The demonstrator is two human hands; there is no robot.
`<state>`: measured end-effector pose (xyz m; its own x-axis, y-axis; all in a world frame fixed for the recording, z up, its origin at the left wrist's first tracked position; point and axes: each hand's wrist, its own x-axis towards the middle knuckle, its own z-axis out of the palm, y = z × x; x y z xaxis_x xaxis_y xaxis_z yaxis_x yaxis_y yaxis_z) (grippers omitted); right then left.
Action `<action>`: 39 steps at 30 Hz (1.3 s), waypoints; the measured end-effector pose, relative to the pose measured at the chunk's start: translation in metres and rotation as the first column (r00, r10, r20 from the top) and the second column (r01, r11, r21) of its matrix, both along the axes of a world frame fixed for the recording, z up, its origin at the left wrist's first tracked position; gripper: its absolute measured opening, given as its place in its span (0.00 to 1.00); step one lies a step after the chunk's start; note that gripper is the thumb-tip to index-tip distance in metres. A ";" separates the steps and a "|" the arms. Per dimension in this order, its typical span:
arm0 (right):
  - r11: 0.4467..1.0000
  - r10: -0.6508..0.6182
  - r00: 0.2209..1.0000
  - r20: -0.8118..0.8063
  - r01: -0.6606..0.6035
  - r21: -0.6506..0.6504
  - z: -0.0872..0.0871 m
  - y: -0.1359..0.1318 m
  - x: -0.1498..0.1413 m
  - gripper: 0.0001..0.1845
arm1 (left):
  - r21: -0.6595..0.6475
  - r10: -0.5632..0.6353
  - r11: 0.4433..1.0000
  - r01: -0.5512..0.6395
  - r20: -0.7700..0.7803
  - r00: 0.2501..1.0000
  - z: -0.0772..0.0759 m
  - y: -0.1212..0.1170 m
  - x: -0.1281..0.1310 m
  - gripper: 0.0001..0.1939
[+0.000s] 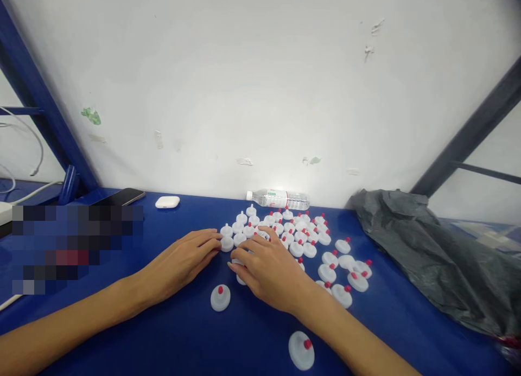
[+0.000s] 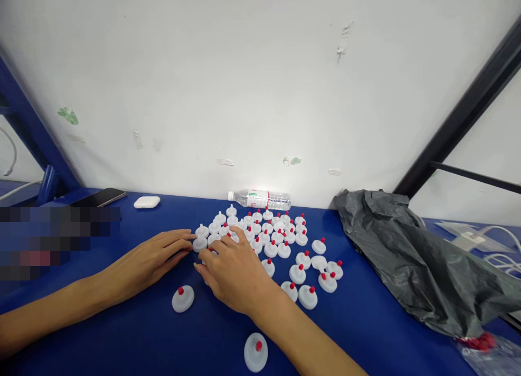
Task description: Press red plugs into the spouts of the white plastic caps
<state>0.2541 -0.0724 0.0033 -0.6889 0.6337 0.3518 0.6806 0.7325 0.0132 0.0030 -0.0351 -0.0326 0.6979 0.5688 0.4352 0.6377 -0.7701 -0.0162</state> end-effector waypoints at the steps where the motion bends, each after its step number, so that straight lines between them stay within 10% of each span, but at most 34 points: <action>1: 1.000 -0.001 1.000 0.002 0.001 -0.002 0.000 0.000 0.000 0.13 | 0.005 0.002 1.000 -0.002 0.005 1.000 0.000 0.000 0.000 0.12; 17: 1.000 0.002 1.000 0.011 -0.002 -0.004 0.000 0.000 0.000 0.12 | -0.002 -0.149 0.989 0.149 -0.054 0.987 0.006 0.003 0.003 0.13; 39: 1.000 -0.003 1.000 0.027 0.003 -0.014 0.000 0.000 0.000 0.10 | 0.096 -0.051 0.994 0.051 -0.008 0.999 0.010 -0.009 0.007 0.12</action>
<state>0.2538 -0.0727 0.0033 -0.6962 0.6407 0.3237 0.6823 0.7307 0.0212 0.0095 -0.0441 -0.0221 0.7275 0.4881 0.4822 0.5973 -0.7963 -0.0952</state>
